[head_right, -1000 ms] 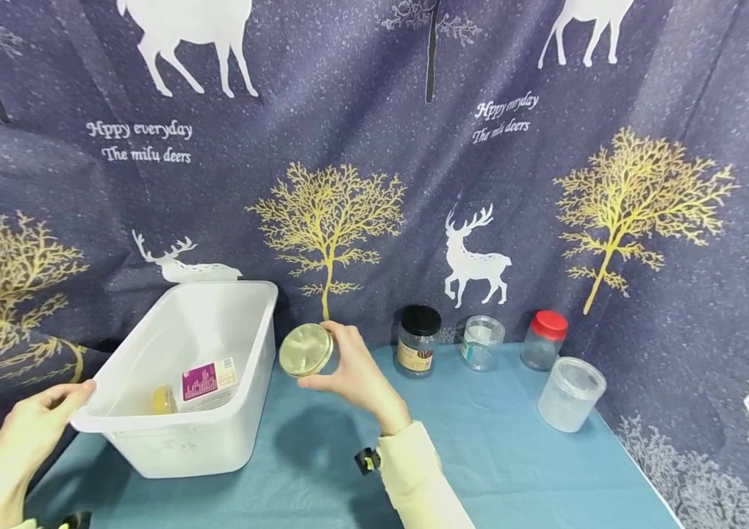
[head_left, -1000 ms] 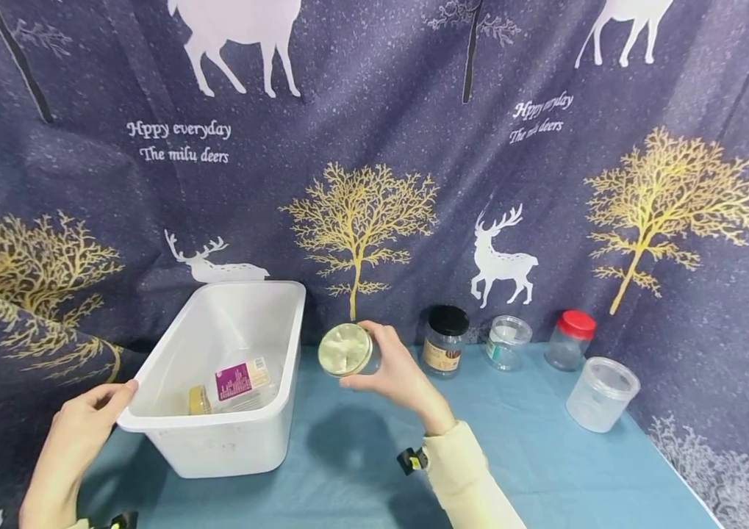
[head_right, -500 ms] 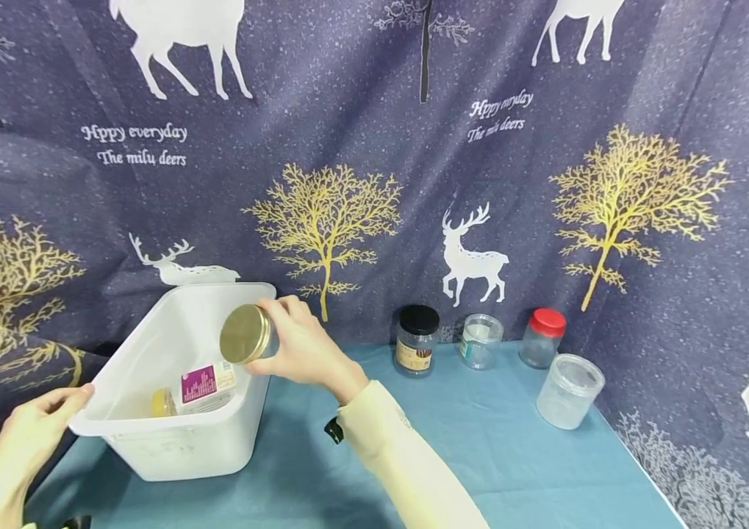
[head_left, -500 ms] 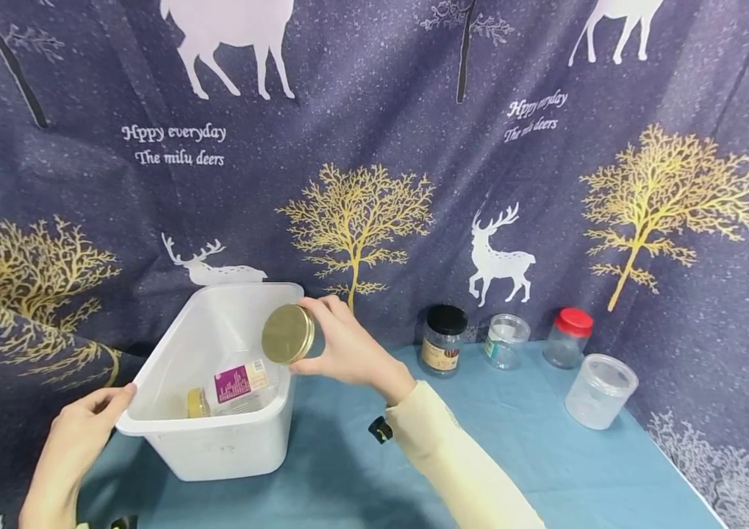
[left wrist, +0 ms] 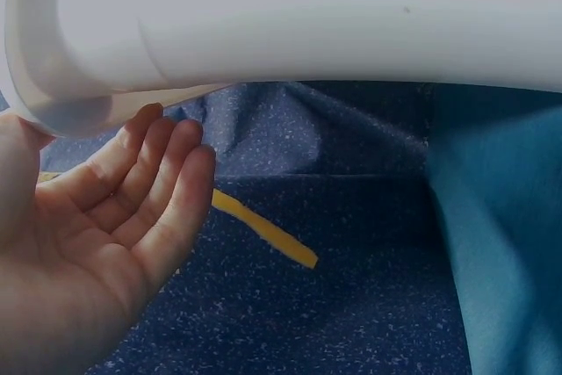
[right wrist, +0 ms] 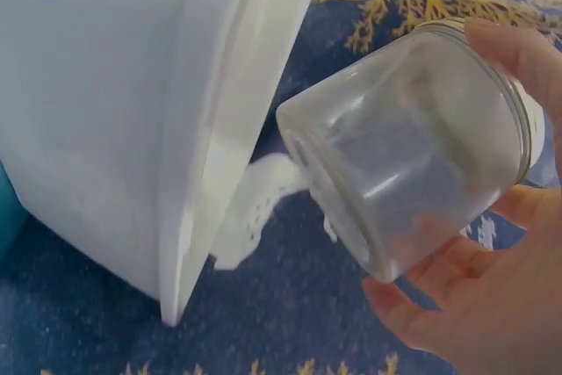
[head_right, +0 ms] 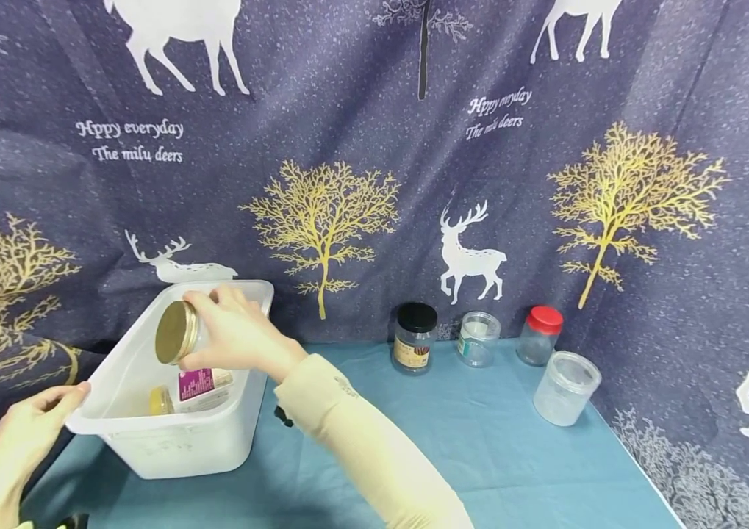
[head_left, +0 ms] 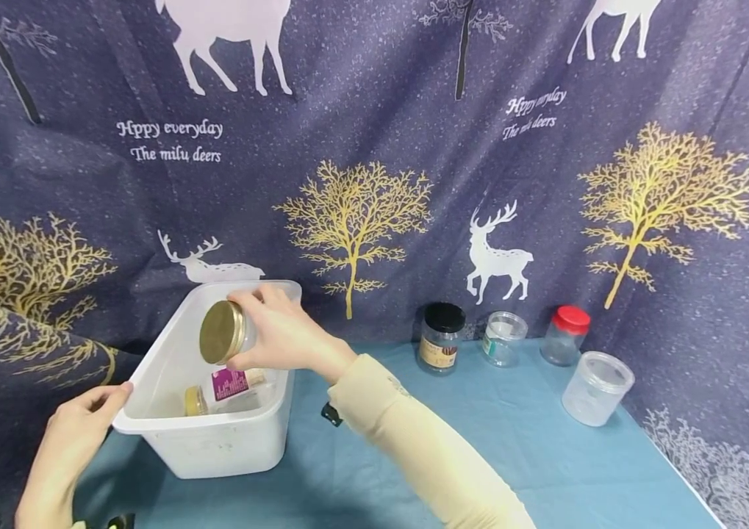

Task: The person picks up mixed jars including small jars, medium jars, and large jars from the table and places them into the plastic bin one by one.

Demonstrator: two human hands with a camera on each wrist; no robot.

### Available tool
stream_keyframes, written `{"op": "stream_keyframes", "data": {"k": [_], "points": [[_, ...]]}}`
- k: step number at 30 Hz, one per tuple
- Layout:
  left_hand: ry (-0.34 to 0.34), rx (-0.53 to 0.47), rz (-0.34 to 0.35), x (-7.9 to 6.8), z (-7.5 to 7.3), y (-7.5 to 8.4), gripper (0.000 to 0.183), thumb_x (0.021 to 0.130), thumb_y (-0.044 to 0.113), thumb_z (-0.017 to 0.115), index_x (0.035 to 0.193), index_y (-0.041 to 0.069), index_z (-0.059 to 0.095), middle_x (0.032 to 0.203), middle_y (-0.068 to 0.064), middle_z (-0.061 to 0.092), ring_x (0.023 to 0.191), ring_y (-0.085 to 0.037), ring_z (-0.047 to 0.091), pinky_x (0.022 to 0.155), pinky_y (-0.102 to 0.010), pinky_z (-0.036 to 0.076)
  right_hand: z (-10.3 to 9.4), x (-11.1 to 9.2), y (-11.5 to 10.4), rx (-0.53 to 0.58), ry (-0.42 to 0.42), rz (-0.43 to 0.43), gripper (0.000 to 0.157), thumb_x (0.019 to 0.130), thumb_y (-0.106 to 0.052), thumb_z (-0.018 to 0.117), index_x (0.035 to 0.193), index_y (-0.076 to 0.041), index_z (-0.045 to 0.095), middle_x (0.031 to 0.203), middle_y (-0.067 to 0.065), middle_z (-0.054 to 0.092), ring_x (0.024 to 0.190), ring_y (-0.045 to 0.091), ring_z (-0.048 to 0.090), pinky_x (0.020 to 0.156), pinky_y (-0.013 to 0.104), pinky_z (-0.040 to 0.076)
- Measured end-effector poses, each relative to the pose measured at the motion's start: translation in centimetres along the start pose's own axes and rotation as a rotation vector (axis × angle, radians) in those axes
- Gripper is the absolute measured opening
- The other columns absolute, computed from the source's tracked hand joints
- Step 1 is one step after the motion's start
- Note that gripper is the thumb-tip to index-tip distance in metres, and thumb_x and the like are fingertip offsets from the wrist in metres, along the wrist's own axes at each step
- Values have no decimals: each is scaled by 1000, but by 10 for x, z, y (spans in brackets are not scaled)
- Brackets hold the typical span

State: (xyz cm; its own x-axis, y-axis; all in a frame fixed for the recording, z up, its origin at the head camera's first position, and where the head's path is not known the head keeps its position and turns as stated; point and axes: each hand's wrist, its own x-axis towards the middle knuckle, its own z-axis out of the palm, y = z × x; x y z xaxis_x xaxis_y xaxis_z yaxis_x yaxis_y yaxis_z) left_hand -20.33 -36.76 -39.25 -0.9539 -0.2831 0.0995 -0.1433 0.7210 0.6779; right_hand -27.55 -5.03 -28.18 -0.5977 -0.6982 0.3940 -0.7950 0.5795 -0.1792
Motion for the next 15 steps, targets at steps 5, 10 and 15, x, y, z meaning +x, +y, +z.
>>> {"op": "stream_keyframes", "data": {"k": [5,10,15], "points": [[-12,-4,0,2,1,0,73,99,58,42,128,-8,57,116,-28,64,102,-44,58,71,-51,45,13,17,-16,-58,-95,68,85,73,-54,80,144,-26,42,116,-2,47,107,10,41,80,30,40],[-8,9,2,2,-2,-1,74,100,58,41,130,-8,55,120,-30,61,106,-50,54,73,-55,44,30,27,-30,-92,-154,140,83,72,-62,78,141,-31,45,111,-4,47,102,9,41,78,29,40],[-21,-8,-15,3,-2,-1,75,99,58,40,130,-9,55,117,-29,63,106,-49,55,73,-55,44,47,30,-38,-125,-222,223,82,71,-67,76,141,-37,45,113,-6,46,103,10,41,86,34,40]]}}
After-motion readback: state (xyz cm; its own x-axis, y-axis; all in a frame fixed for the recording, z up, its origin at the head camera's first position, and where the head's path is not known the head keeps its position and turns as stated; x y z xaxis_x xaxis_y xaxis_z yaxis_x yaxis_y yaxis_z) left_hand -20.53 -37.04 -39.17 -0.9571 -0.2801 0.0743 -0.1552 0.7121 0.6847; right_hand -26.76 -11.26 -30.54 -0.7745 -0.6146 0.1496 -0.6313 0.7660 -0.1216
